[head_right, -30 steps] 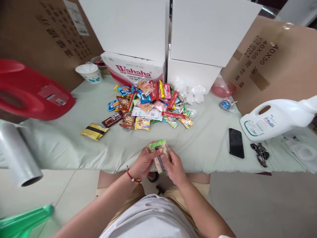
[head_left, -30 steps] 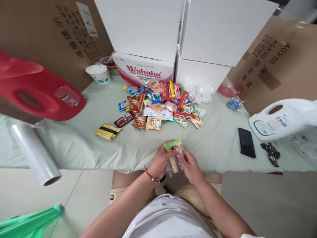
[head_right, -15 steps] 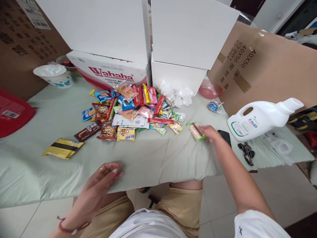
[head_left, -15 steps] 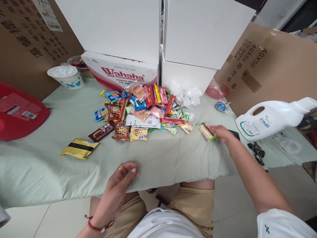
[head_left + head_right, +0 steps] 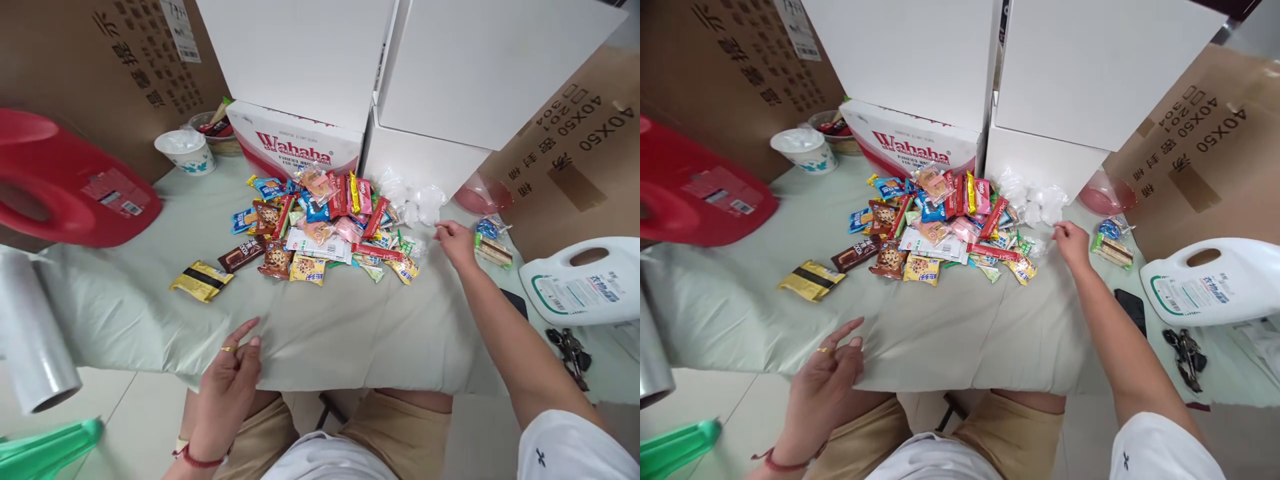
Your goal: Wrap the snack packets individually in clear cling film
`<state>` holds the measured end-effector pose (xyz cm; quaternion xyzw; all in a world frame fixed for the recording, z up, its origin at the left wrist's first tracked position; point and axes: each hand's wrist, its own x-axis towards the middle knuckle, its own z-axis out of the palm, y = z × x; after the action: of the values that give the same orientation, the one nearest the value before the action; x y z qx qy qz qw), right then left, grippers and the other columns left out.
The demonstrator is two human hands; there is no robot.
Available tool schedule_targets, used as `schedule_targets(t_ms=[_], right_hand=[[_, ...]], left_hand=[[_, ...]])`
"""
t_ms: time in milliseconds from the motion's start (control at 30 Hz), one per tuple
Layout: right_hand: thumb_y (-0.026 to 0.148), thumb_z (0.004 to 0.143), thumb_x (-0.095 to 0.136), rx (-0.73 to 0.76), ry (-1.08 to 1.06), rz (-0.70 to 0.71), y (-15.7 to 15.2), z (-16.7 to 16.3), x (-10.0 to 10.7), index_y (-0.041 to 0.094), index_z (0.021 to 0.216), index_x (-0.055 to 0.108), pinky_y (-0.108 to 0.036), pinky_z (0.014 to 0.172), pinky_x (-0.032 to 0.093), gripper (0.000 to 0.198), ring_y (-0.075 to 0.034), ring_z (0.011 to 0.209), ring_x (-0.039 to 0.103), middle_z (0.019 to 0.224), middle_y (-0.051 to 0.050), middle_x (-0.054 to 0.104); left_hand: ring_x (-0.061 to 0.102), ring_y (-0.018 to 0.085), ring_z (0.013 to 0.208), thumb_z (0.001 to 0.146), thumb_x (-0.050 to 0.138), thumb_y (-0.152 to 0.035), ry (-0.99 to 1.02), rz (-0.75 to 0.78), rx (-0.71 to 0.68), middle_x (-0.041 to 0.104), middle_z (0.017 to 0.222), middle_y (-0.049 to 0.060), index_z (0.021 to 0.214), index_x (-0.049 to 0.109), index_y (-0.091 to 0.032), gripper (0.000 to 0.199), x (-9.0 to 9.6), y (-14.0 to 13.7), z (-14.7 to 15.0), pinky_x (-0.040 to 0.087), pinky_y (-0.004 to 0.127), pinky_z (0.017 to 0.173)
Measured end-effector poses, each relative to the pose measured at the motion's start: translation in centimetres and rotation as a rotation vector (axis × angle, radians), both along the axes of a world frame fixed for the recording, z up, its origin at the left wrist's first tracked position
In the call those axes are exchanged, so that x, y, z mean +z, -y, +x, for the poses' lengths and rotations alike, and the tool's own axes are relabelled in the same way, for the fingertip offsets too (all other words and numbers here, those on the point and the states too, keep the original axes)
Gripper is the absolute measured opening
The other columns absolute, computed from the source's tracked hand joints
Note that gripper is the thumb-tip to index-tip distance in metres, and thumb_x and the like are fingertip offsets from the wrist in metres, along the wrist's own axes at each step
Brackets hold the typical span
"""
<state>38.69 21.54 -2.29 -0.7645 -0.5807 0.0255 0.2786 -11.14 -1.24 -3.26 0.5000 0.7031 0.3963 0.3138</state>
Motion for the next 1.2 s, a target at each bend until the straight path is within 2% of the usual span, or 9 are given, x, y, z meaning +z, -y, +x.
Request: schedule_targets(t_ms=[133,267,400,467,600,767,933,1067,1200], right_hand=[[0.033,0.087,0.056,0.128,-0.055,0.037,-2.6,-3.8,-0.7,0.017,0.112,0.074,-0.035,0.084,0.052,0.034,-0.023,0.083,0.067,0.096,-0.009,0.074],[0.026,0.073,0.070,0.121,0.024,-0.021,-6.0,-5.3,-0.7,0.019,0.130,0.067,-0.038,0.094,0.050,0.058,-0.026,0.102,0.065,0.131,-0.013,0.064],[0.022,0.081,0.058,0.079,0.005,-0.084,-6.4,-5.2,-1.1,0.020,0.105,0.076,-0.035,0.087,0.050,0.030,-0.025,0.094,0.066,0.101,-0.008,0.074],[0.025,0.086,0.052,0.062,-0.005,-0.063,-5.5,-4.7,-1.1,0.018,0.107,0.075,-0.034,0.082,0.051,0.032,-0.023,0.088,0.067,0.096,-0.008,0.075],[0.028,0.086,0.052,0.066,0.013,-0.059,-3.9,-3.4,-0.8,0.017,0.108,0.074,-0.034,0.082,0.050,0.033,-0.024,0.087,0.066,0.097,-0.009,0.075],[0.020,0.077,0.061,0.049,0.054,-0.097,-5.1,-3.0,-1.5,0.025,0.110,0.074,-0.036,0.089,0.048,0.036,-0.026,0.103,0.063,0.127,-0.008,0.066],[0.024,0.081,0.057,0.017,0.029,-0.110,-6.3,-4.6,-2.8,0.022,0.090,0.073,-0.034,0.087,0.048,0.019,-0.026,0.103,0.061,0.126,-0.010,0.064],[0.024,0.080,0.054,0.050,-0.007,-0.102,-4.0,-5.7,-3.3,0.017,0.082,0.071,-0.035,0.088,0.048,0.018,-0.025,0.098,0.061,0.109,-0.014,0.068],[0.030,0.083,0.051,0.081,-0.092,-0.116,-0.2,-5.0,-3.1,0.016,0.084,0.069,-0.032,0.077,0.050,0.023,-0.022,0.081,0.063,0.085,-0.008,0.070]], left_hand=[[0.060,0.017,0.062,0.100,0.045,-0.047,-0.097,0.029,-0.083,0.068,0.082,0.002,0.148,0.041,-0.017,0.057,-1.4,-0.9,0.6,0.049,0.029,0.058],[0.069,0.019,0.083,0.099,0.047,-0.042,-0.279,0.173,-0.270,0.072,0.104,0.008,0.122,0.063,-0.019,0.036,-2.5,-1.7,2.2,0.055,0.032,0.074],[0.071,0.018,0.089,0.101,0.047,-0.034,-0.341,0.276,-0.333,0.072,0.101,0.007,0.102,0.071,-0.021,0.027,-2.5,-1.7,2.5,0.055,0.030,0.077],[0.071,0.017,0.086,0.100,0.048,-0.031,-0.309,0.306,-0.333,0.072,0.098,0.006,0.101,0.071,-0.020,0.025,-2.3,-1.5,2.2,0.056,0.028,0.075],[0.070,0.016,0.083,0.100,0.048,-0.028,-0.296,0.332,-0.349,0.072,0.094,0.006,0.097,0.071,-0.020,0.024,-2.2,-1.2,1.9,0.056,0.027,0.073],[0.071,0.017,0.082,0.100,0.047,-0.027,-0.410,0.323,-0.314,0.072,0.093,0.005,0.095,0.071,-0.020,0.026,-2.7,-1.3,2.5,0.055,0.028,0.072],[0.071,0.018,0.085,0.100,0.046,-0.027,-0.419,0.323,-0.312,0.073,0.095,0.007,0.098,0.072,-0.020,0.027,-2.9,-1.1,2.6,0.056,0.029,0.075],[0.071,0.018,0.084,0.100,0.046,-0.027,-0.323,0.314,-0.323,0.073,0.093,0.007,0.096,0.072,-0.021,0.027,-2.7,-0.9,2.4,0.057,0.029,0.075],[0.071,0.017,0.083,0.100,0.047,-0.027,-0.277,0.310,-0.312,0.072,0.092,0.006,0.097,0.072,-0.020,0.026,-2.4,-0.9,2.2,0.056,0.028,0.075]])
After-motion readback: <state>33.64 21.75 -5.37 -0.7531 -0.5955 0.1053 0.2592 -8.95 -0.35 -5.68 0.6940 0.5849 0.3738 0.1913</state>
